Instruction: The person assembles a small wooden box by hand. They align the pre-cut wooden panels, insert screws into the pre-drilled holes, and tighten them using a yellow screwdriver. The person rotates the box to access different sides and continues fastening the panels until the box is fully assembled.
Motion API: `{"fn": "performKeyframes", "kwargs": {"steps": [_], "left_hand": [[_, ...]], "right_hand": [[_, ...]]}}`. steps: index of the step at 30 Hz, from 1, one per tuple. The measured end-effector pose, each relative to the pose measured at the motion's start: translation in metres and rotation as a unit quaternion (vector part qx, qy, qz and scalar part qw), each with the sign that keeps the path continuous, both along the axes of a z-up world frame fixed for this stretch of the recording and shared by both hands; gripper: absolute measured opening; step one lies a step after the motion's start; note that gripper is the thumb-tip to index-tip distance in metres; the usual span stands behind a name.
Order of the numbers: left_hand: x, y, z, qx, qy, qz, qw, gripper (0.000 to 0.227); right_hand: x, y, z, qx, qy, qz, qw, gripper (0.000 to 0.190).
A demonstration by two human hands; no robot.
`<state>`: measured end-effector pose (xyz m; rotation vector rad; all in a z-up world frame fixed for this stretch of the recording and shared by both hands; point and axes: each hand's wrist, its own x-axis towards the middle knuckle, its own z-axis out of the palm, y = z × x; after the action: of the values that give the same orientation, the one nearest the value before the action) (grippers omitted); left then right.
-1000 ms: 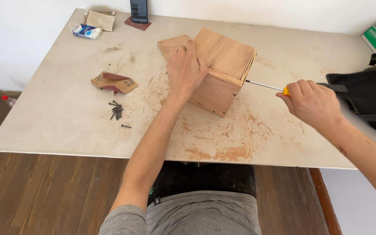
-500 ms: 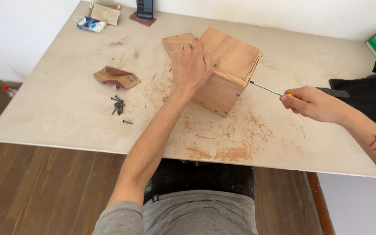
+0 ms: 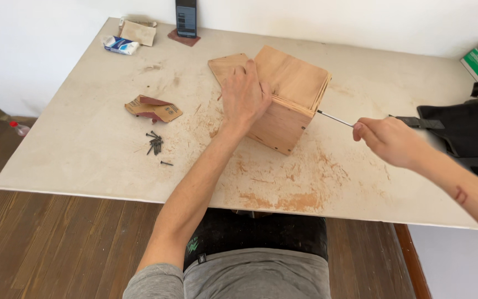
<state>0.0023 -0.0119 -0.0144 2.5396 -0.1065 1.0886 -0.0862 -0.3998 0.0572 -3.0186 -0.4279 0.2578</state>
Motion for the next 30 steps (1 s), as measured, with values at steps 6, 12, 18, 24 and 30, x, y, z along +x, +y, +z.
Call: {"fn": "performKeyframes", "kwargs": {"steps": [6,12,18,24,30], "left_hand": [[0.002,0.0,0.001,-0.001,0.008,0.004,1.0,0.046],[0.003,0.003,0.0,-0.013,0.031,-0.009,0.999,0.05],[-0.004,0.001,0.002,-0.002,0.007,-0.004,1.0,0.059],[0.003,-0.002,-0.002,-0.001,-0.017,0.01,1.0,0.047],[-0.002,0.0,0.007,-0.037,0.023,-0.009,0.999,0.063]], "right_hand": [[0.002,0.012,0.044,0.176,0.177,-0.075,0.965,0.065],[-0.004,-0.003,0.002,-0.17,-0.181,0.083,0.965,0.047],[0.009,0.009,-0.003,-0.066,-0.009,0.009,0.998,0.059],[0.008,0.012,0.018,0.067,0.074,0.007,0.995,0.064],[-0.007,0.016,-0.02,-0.002,-0.05,0.002,0.999,0.053]]}}
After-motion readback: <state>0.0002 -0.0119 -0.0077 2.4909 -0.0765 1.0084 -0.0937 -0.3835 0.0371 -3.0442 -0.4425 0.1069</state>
